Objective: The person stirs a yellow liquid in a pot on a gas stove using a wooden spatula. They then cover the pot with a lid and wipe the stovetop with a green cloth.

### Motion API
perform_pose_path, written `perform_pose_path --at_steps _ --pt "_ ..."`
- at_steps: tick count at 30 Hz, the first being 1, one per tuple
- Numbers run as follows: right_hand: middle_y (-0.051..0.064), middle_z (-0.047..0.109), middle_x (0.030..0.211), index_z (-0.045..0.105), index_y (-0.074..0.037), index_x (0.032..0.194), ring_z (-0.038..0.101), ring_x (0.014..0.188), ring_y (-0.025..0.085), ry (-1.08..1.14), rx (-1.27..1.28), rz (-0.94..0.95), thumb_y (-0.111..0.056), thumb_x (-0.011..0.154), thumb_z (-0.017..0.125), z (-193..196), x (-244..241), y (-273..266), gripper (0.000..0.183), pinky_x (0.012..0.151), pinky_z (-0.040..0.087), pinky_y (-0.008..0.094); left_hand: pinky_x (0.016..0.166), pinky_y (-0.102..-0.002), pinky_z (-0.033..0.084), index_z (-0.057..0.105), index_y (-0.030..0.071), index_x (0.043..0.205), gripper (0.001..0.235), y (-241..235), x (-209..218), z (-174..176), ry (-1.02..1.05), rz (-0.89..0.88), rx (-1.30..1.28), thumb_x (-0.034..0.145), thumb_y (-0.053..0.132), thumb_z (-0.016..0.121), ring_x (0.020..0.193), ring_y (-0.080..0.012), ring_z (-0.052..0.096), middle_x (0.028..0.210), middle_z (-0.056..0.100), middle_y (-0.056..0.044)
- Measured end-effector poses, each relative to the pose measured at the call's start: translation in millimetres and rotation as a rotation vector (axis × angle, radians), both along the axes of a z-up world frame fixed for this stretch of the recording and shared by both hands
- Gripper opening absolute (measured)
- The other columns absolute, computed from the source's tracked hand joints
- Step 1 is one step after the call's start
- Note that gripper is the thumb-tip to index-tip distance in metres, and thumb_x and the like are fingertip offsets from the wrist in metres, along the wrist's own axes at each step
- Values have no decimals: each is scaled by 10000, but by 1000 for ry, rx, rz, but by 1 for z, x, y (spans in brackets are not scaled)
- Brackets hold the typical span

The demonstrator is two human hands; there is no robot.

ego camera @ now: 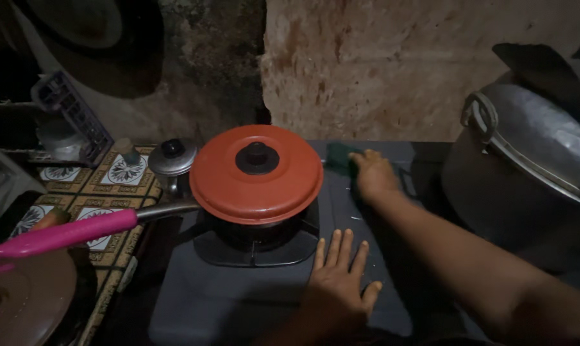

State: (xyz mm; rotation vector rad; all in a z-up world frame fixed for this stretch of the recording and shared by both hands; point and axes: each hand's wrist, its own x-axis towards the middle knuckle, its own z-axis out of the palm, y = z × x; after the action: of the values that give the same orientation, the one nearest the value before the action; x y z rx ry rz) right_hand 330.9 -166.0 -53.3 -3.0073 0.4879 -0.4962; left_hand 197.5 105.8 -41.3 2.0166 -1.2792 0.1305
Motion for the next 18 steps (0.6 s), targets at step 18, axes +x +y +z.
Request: perform_pose_path --at_steps 18 --pt "207 528 1487 683 -148 1302 482 1393 390 -109 136 202 84 791 587 12 -150 36 569 1161 382 450 1231 -490 -11 74 61 1612 876 -4 -7 45 202 80 371 975 466 520 1564 -327 -2 1689 -15 -213"
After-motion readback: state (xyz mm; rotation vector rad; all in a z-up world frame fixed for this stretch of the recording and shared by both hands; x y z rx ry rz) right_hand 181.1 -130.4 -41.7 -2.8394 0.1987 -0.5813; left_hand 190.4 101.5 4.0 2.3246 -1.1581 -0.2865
